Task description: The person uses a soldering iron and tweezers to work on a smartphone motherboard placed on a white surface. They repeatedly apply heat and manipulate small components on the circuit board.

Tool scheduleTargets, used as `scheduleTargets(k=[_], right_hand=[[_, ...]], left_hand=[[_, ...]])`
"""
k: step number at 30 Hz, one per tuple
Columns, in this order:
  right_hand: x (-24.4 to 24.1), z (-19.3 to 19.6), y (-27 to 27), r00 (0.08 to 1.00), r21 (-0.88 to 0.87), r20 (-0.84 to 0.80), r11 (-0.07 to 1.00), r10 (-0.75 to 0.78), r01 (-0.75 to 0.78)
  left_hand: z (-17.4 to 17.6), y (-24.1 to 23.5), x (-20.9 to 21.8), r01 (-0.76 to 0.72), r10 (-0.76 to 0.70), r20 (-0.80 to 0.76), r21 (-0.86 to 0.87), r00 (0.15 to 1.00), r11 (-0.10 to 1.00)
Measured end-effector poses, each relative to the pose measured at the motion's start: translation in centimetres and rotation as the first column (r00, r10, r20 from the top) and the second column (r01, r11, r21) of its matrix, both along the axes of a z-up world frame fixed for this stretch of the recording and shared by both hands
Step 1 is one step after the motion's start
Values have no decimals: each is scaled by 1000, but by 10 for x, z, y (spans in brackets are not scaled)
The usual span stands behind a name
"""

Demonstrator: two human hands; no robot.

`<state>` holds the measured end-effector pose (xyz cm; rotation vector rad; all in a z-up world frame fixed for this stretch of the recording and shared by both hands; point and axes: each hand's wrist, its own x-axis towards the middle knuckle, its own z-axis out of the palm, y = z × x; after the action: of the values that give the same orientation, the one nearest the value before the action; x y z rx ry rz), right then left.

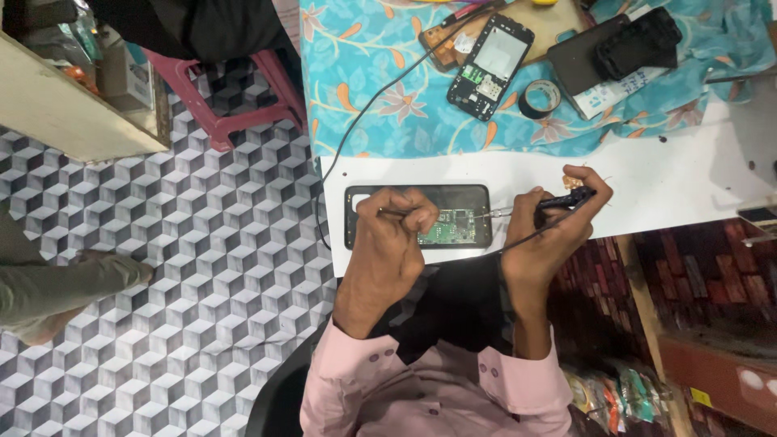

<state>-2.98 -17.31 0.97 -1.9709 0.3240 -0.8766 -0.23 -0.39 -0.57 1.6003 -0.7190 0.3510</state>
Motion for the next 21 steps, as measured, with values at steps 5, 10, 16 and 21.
scheduleTargets(k=[5,10,16,21], right_hand=[[-3,-2,-1,999,-59,30,997,-40,41],[-1,-1,-1,996,-118,54,990,-66,72],[-2,-4,-5,998,-97,53,995,-22,27],[0,2,-4,997,-96,73,995,-9,16]], left_hand=[[2,-1,-1,16,-16,-25,-22,1000,1000],[2,-2,-2,10,-10,-16,-21,1000,1000],[1,-2,-3,9,-11,-46,-29,999,1000],[9,-3,0,2,-2,-11,-17,1000,1000]])
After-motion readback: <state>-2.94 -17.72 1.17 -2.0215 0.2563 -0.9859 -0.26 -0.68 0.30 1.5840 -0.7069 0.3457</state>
